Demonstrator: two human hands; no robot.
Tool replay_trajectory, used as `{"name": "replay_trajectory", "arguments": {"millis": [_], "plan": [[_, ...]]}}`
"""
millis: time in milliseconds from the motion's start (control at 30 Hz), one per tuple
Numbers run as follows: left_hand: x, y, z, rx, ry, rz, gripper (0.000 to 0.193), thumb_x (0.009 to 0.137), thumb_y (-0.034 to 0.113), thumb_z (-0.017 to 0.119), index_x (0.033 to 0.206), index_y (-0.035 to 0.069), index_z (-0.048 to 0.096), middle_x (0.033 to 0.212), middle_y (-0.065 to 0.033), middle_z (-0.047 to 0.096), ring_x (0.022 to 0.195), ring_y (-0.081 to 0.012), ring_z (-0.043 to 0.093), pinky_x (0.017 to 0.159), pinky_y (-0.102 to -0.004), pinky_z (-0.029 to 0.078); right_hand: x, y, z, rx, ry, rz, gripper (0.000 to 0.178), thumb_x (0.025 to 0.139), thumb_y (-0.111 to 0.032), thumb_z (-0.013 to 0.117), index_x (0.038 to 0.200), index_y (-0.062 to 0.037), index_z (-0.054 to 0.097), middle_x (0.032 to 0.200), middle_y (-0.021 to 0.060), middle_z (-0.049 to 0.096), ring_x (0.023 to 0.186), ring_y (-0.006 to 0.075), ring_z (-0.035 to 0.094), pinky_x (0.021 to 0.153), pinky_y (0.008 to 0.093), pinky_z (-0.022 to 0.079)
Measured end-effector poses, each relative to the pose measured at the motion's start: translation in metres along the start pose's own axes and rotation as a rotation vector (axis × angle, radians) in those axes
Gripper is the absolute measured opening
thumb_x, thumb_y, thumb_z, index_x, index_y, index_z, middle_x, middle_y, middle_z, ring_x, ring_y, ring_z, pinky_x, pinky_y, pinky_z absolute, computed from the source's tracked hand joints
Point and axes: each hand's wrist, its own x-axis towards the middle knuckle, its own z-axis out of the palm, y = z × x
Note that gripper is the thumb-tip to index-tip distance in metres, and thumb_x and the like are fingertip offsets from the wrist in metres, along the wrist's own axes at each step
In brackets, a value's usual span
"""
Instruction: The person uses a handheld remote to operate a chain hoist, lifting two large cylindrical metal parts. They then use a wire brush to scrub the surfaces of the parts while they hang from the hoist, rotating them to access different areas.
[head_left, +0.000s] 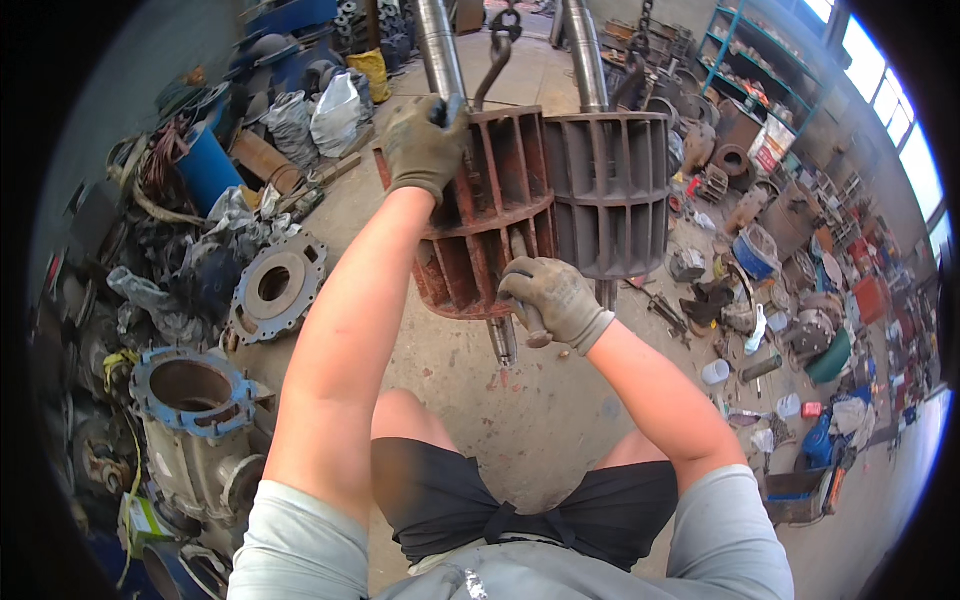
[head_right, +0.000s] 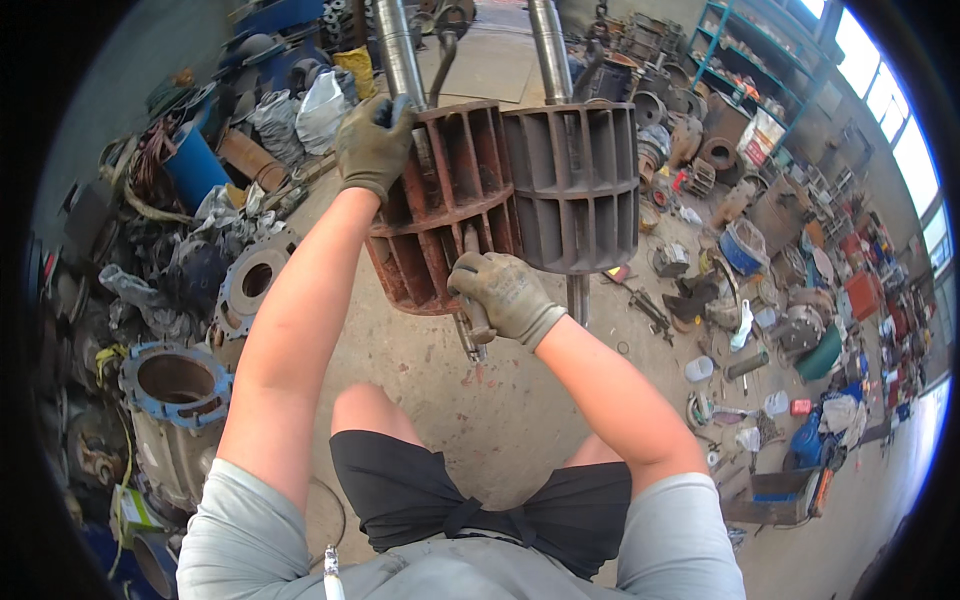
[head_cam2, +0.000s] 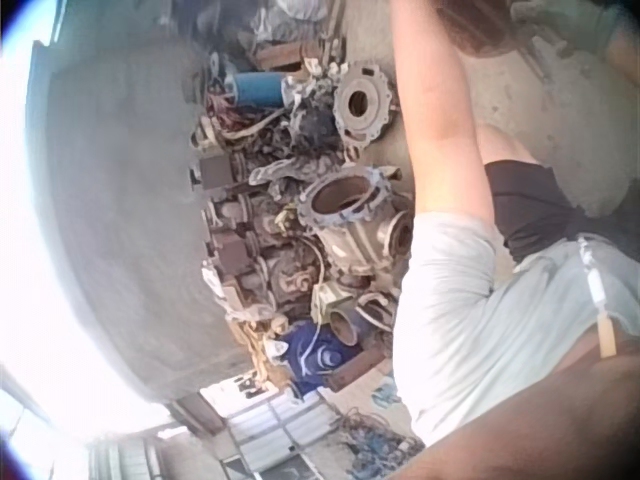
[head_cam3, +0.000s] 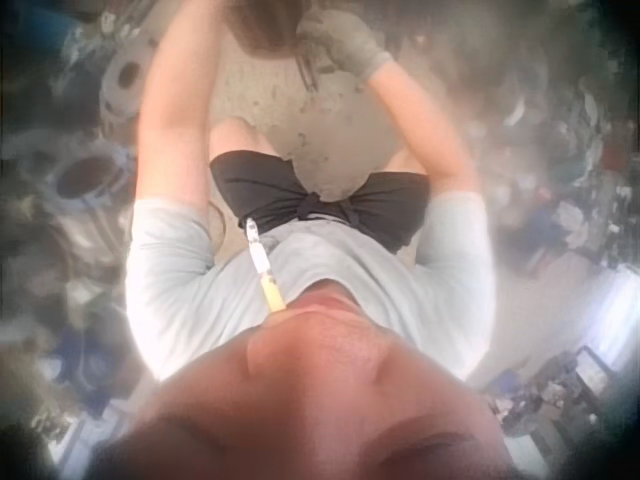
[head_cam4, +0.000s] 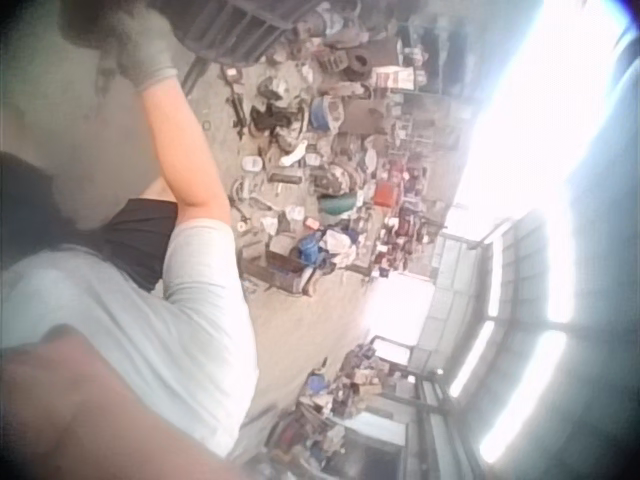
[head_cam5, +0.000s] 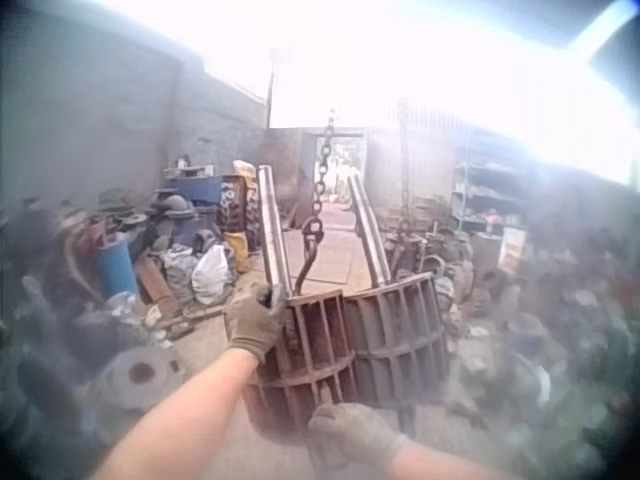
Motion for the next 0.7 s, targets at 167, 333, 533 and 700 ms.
{"name": "replay_trajectory", "arguments": {"millis": [167,333,533,700], "plan": [[0.002,-0.007,0.008,0.026,0.045,0.043,0.043,0.100,0.051,0.073,0.104,0.009,0.082,0.111,-0.0169,0.079,0.110,-0.0406,0.072,0.097,-0.0536,0.054,-0.011,0.031,0.001,0.191,0.107,-0.034,0.022,0.082,-0.008,0.076,0.104,-0.0105,0.072,0.114,0.0106,0.074,0.101,0.0393,0.075,0.090,0.0492,0.060],[0.001,-0.013,0.015,0.033,0.127,0.130,0.042,0.101,0.049,0.073,0.104,0.008,0.080,0.109,-0.0160,0.078,0.109,-0.0415,0.072,0.096,-0.0527,0.055,-0.019,0.028,0.001,0.564,0.347,0.079,0.019,0.088,0.001,0.070,0.106,-0.0048,0.074,0.106,0.0148,0.077,0.103,0.0375,0.078,0.095,0.0444,0.063],[0.004,-0.016,0.016,0.046,0.090,0.162,0.040,0.104,0.045,0.072,0.106,0.006,0.078,0.106,-0.0206,0.077,0.103,-0.0450,0.070,0.094,-0.0544,0.054,-0.019,-0.023,0.030,1.256,0.820,0.591,0.022,0.108,-0.001,0.066,0.129,0.0015,0.074,0.127,0.0099,0.081,0.104,0.0144,0.078,0.095,0.0289,0.064],[0.007,-0.025,0.021,0.064,0.076,0.148,0.046,0.104,0.046,0.073,0.114,0.002,0.079,0.109,-0.0255,0.077,0.109,-0.0480,0.070,0.099,-0.0549,0.053,-0.033,-0.058,0.045,1.727,1.140,0.611,0.037,0.119,-0.022,0.055,0.147,0.0018,0.061,0.147,0.0197,0.070,0.123,0.0284,0.076,0.109,0.0411,0.063]]}}
